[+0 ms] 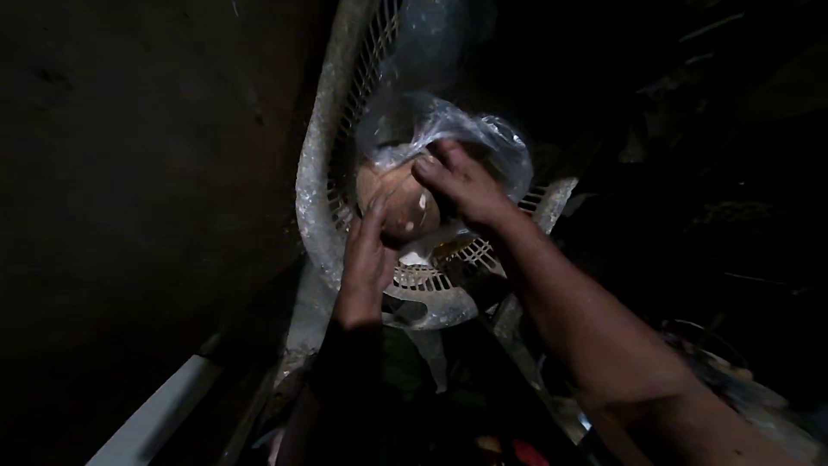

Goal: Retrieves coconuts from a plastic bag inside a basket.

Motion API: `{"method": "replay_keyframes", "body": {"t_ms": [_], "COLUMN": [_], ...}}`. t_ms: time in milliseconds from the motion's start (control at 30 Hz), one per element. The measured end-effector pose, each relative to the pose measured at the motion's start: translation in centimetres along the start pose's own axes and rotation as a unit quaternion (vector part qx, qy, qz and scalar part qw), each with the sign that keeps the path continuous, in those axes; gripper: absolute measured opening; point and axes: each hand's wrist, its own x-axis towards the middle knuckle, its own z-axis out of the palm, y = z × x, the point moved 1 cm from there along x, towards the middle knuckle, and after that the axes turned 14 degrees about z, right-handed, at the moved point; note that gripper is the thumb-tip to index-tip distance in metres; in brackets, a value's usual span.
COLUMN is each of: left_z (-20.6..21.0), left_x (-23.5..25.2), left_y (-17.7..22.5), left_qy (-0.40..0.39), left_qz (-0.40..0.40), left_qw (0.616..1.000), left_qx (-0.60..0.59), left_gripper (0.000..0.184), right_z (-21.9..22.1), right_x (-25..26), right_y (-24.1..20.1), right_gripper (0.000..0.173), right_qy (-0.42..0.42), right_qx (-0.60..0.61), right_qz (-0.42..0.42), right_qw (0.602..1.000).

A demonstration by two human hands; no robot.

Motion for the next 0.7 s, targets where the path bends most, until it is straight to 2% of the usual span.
{"method": "replay_keyframes", "body": {"t_ms": [33, 100, 200, 267, 333, 433, 500, 567, 633, 700], "left_z": [0.0, 0.0, 0.4, 0.4, 0.2, 0.0, 0.1, 0.7, 1.1, 2.2], "left_x": [-1.0, -2.0, -2.2, -2.0, -2.1, -2.3, -1.8, -0.3, 1.8, 3.4], "left_y": [0.4, 1.0, 1.7, 2.0, 2.0, 1.8, 1.8, 2.2, 2.5, 2.7], "left_qy": [-0.013, -0.014, -0.01, -0.024, 0.01, 0.014, 0.02, 0.025, 0.044, 0.109], "left_qz": [-0.005, -0.006, 0.023, 0.047, 0.04, 0.041, 0.039, 0.047, 0.051, 0.033], "left_qw": [1.0, 0.999, 0.995, 0.996, 0.999, 0.996, 0.996, 0.997, 0.997, 0.994], "left_qx": [0.004, 0.042, 0.098, 0.068, -0.009, -0.076, -0.081, -0.054, -0.029, 0.002], "left_gripper": [0.07, 0.077, 0.072, 0.074, 0.08, 0.073, 0.077, 0.076, 0.071, 0.065], "right_z": [-0.3, -0.7, -0.1, 0.5, 0.7, 0.4, -0.3, -1.6, -3.0, -3.7], "right_x": [-0.9, -2.5, -4.9, -6.4, -7.3, -7.1, -6.1, -4.8, -4.4, -4.5], "right_y": [0.3, 0.7, 1.2, 1.4, 1.4, 1.4, 1.5, 2.0, 2.3, 2.7], "right_gripper": [0.072, 0.093, 0.109, 0.104, 0.086, 0.06, 0.042, 0.037, 0.041, 0.069], "right_qy": [-0.037, -0.083, -0.039, -0.005, 0.002, -0.008, 0.044, 0.147, 0.184, 0.159], "right_qx": [0.023, 0.051, 0.035, 0.045, 0.054, 0.028, -0.043, -0.204, -0.383, -0.457], "right_qz": [0.019, 0.009, -0.029, -0.046, -0.058, -0.087, -0.122, -0.133, -0.014, 0.128], "right_qw": [0.999, 0.995, 0.998, 0.998, 0.997, 0.996, 0.991, 0.959, 0.905, 0.866]}}
